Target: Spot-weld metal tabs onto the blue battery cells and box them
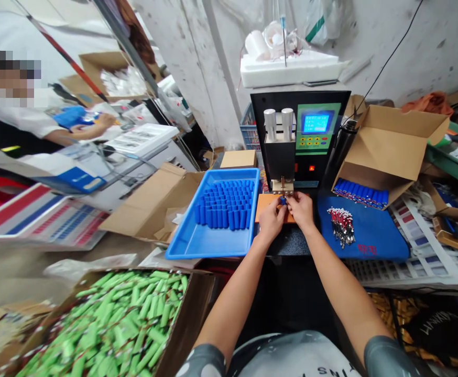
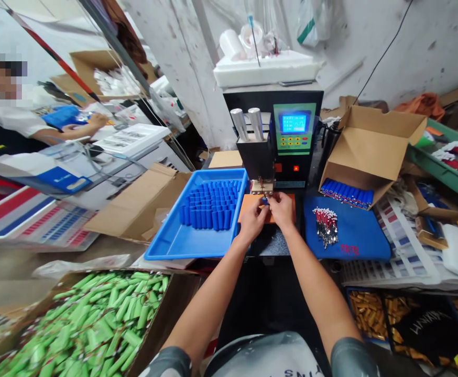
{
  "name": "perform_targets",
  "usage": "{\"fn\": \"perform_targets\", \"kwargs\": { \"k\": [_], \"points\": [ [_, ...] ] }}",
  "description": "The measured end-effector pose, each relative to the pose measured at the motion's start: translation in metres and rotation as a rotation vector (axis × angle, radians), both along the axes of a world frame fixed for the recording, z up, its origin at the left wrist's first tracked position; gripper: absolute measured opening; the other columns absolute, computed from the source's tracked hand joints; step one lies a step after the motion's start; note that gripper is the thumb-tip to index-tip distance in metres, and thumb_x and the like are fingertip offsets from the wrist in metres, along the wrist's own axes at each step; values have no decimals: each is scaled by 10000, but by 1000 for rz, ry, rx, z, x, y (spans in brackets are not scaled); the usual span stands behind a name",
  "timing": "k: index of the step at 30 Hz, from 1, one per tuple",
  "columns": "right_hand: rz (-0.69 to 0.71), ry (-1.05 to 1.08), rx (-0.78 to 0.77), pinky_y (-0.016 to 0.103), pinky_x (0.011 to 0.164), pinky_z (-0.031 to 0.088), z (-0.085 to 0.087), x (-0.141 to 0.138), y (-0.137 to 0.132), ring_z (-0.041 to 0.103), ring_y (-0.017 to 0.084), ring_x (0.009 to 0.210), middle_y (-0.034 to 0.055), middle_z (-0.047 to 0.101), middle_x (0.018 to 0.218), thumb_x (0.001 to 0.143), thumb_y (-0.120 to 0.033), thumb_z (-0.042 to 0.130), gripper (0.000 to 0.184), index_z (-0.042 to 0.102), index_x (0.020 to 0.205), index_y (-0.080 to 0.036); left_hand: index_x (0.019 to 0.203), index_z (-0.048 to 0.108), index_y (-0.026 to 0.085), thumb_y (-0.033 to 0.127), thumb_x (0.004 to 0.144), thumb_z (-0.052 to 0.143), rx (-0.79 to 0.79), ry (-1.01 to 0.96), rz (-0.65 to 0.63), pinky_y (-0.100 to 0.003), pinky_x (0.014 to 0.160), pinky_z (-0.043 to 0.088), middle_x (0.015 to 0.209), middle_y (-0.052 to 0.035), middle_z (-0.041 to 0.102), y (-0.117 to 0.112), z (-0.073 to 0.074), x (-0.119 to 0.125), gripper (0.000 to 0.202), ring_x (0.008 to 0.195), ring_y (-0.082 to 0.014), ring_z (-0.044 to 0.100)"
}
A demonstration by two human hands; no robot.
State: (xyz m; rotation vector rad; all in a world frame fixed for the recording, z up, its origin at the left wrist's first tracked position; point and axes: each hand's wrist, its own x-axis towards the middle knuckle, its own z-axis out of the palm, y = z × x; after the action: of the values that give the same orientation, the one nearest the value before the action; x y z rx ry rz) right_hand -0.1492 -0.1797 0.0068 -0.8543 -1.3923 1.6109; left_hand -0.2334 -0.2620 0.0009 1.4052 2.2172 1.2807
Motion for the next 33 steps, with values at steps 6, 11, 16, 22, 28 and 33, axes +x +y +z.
{"fn": "perform_targets", "kwargs": {
  "k": [6, 11, 16, 22, 28, 33],
  "points": [
    [-70, 6, 59, 228, 437, 333, 3, 0, -2, 453, 113, 460, -31, 532, 528, 691, -470, 717, 305, 576, 673, -200, 1153, 644, 209, 292, 904, 527, -5, -3, 3, -251, 627, 403, 736, -17, 669, 0, 1, 1, 287, 636, -173, 600],
    [-39, 46, 28, 229, 433, 337, 8, 0, -2, 435, 102, 441, -33, 526, 521, 679, -442, 723, 283, 585, 664, -195, 1183, 638, 201, 281, 903, 526, -14, -6, 1, -254, 629, 397, 719, -20, 659, 0, 3, 0, 312, 633, -176, 594],
    [-42, 34, 15, 233, 427, 337, 7, -1, -2, 431, 104, 428, -38, 516, 501, 670, -443, 732, 286, 592, 676, -194, 1174, 643, 203, 274, 903, 520, -19, -14, 2, -251, 618, 380, 679, -9, 635, -1, 5, 1, 305, 613, -172, 576],
    [-43, 35, 36, 231, 436, 347, 5, -1, -2, 440, 105, 438, -31, 527, 513, 698, -452, 715, 294, 588, 680, -188, 1183, 638, 200, 284, 906, 524, -29, -12, 11, -251, 603, 361, 687, -12, 634, -1, 5, 2, 311, 620, -172, 580],
    [-49, 28, 51, 224, 434, 352, 3, -2, -2, 448, 105, 446, -42, 517, 517, 710, -451, 700, 290, 593, 727, -182, 1157, 641, 204, 290, 910, 523, -29, -3, 7, -240, 618, 374, 700, -3, 647, -1, 1, 1, 286, 633, -157, 587],
    [-57, -13, 70, 224, 432, 371, 0, 0, -3, 473, 111, 462, -34, 539, 551, 725, -516, 677, 340, 577, 731, -192, 1127, 649, 212, 296, 909, 522, -38, -32, 5, -239, 617, 376, 673, 0, 638, -1, 4, 2, 266, 638, -159, 593]
  ]
}}
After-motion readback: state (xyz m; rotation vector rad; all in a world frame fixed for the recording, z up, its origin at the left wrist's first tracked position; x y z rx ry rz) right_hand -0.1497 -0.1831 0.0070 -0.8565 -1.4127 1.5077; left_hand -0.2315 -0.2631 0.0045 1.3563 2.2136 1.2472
